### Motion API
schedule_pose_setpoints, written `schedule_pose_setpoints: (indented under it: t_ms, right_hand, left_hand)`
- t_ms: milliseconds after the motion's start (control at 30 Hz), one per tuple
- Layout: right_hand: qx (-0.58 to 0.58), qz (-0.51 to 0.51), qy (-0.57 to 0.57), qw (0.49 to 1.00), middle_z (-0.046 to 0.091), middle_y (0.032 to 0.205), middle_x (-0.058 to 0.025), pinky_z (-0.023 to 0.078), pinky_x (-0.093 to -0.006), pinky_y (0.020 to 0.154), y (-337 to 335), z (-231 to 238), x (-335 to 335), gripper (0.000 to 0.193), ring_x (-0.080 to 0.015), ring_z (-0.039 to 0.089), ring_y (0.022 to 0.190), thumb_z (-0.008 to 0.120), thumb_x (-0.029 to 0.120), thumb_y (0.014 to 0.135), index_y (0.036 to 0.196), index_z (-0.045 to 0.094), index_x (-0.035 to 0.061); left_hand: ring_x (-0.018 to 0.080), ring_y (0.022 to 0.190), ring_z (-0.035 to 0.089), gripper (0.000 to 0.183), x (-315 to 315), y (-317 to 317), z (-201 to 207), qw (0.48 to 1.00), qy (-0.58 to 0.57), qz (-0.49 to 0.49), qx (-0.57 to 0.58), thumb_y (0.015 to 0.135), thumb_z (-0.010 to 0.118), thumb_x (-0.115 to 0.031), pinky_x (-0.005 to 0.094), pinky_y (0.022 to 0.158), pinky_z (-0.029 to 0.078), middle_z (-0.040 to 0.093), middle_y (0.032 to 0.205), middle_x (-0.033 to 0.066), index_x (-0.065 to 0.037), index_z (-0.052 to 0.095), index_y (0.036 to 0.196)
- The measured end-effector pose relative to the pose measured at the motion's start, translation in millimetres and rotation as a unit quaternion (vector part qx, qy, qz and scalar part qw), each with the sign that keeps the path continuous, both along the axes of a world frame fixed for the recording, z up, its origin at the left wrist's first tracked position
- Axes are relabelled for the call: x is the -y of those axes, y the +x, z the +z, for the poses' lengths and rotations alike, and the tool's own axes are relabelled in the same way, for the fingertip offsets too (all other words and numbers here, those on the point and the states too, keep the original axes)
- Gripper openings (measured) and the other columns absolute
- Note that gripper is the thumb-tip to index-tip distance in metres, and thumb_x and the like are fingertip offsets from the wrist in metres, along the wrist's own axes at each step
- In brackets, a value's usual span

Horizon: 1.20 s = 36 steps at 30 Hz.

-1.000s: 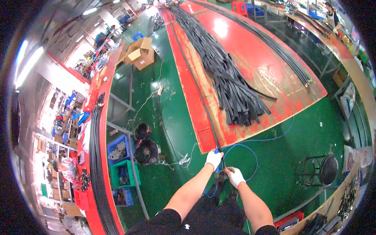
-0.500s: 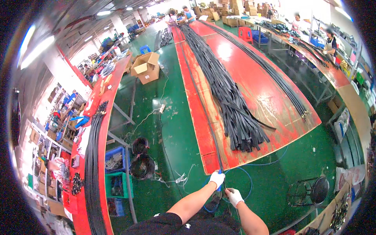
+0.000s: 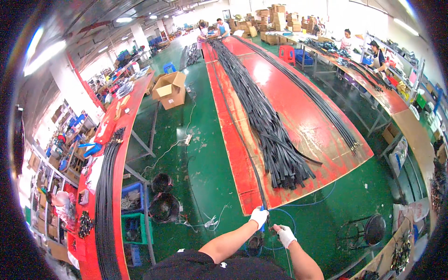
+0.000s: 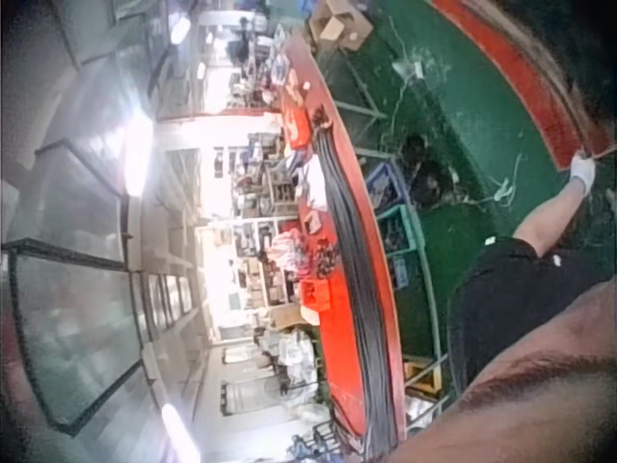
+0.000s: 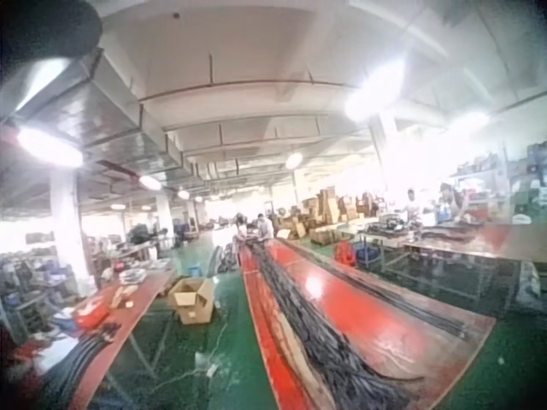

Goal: Trimming the ends of long black rubber strips using a utility knife at a fabrication table.

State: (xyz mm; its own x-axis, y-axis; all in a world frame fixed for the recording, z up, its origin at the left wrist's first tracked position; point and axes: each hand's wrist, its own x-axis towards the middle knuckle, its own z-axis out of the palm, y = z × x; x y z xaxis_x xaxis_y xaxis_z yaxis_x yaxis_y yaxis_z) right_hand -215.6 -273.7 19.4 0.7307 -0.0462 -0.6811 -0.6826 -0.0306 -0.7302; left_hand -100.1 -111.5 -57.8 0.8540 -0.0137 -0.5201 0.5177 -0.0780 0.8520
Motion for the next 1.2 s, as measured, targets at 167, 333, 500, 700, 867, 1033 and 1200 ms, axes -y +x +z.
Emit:
schedule_pose_setpoints:
  t_ms: [167, 333, 500, 700, 867, 1033, 1200]
  right_hand:
    - [0.081, 0.054, -0.053, 0.994, 0.074, 0.096, -0.0061, 0.051, -0.0325, 0.084, 17, 9, 7, 0.038, -0.0152, 0.065, 0.091, 0.069, 0.037, 0.101, 0.112, 0.075, 0.0010]
    - [0.112, 0.112, -0.075, 0.985, 0.073, 0.092, -0.0039, 0.045, -0.0276, 0.069, 37, 2, 5, 0.036, -0.0105, 0.059, 0.077, 0.070, 0.035, 0.101, 0.112, 0.074, 0.0009]
    - [0.075, 0.114, -0.046, 0.990, 0.070, 0.087, 0.0001, 0.041, -0.0260, 0.060, 44, 9, 7, 0.033, -0.0078, 0.054, 0.068, 0.070, 0.035, 0.101, 0.109, 0.074, 0.0033]
    - [0.066, 0.111, -0.061, 0.990, 0.068, 0.084, 0.0007, 0.038, -0.0253, 0.058, 38, 10, 11, 0.031, -0.0067, 0.051, 0.067, 0.069, 0.035, 0.102, 0.108, 0.074, 0.0047]
    - [0.078, 0.109, -0.110, 0.985, 0.071, 0.088, -0.0024, 0.045, -0.0274, 0.069, 32, 20, 16, 0.035, -0.0103, 0.058, 0.077, 0.069, 0.034, 0.102, 0.108, 0.075, 0.0001]
    - [0.090, 0.115, -0.130, 0.981, 0.075, 0.097, -0.0063, 0.050, -0.0312, 0.083, 31, 46, 13, 0.039, -0.0152, 0.064, 0.089, 0.068, 0.033, 0.102, 0.112, 0.075, -0.0033]
    - [0.122, 0.025, -0.051, 0.991, 0.075, 0.098, -0.0037, 0.047, -0.0290, 0.070, 29, 34, 35, 0.036, -0.0114, 0.060, 0.080, 0.063, 0.036, 0.106, 0.115, 0.076, 0.0036]
  left_hand:
    - [0.0191, 0.071, 0.061, 0.016, 10, 6, 23, 0.999, -0.051, 0.003, -0.010, 0.093, 0.065, -0.012, 0.0373, 0.065, 0.050, 0.067, 0.083, 0.0069, -0.002, 0.065, 0.105]
    - [0.0191, 0.071, 0.061, 0.015, 23, 10, 36, 0.999, -0.036, -0.004, 0.009, 0.094, 0.066, -0.012, 0.0371, 0.065, 0.050, 0.066, 0.082, 0.0069, -0.003, 0.065, 0.105]
    - [0.0215, 0.077, 0.064, 0.017, 24, 14, 36, 0.999, -0.033, -0.022, -0.006, 0.091, 0.067, -0.010, 0.0386, 0.070, 0.052, 0.069, 0.088, 0.0111, -0.001, 0.066, 0.105]
    - [0.0285, 0.076, 0.068, 0.017, 32, 15, 30, 0.997, 0.027, -0.028, 0.062, 0.090, 0.065, -0.017, 0.0424, 0.071, 0.053, 0.071, 0.086, 0.0149, -0.005, 0.067, 0.101]
    - [0.0252, 0.080, 0.066, 0.017, 44, 14, 41, 0.998, 0.017, -0.034, 0.043, 0.090, 0.067, -0.013, 0.0397, 0.075, 0.053, 0.070, 0.088, 0.0128, -0.002, 0.067, 0.104]
    - [0.0268, 0.082, 0.068, 0.018, 49, 20, 35, 0.996, 0.027, -0.026, 0.078, 0.091, 0.067, -0.015, 0.0405, 0.077, 0.053, 0.071, 0.090, 0.0142, -0.003, 0.067, 0.105]
    - [0.0231, 0.078, 0.064, 0.016, 54, 25, 43, 0.997, -0.004, -0.009, 0.081, 0.092, 0.065, -0.014, 0.0392, 0.076, 0.052, 0.068, 0.087, 0.0102, -0.004, 0.066, 0.103]
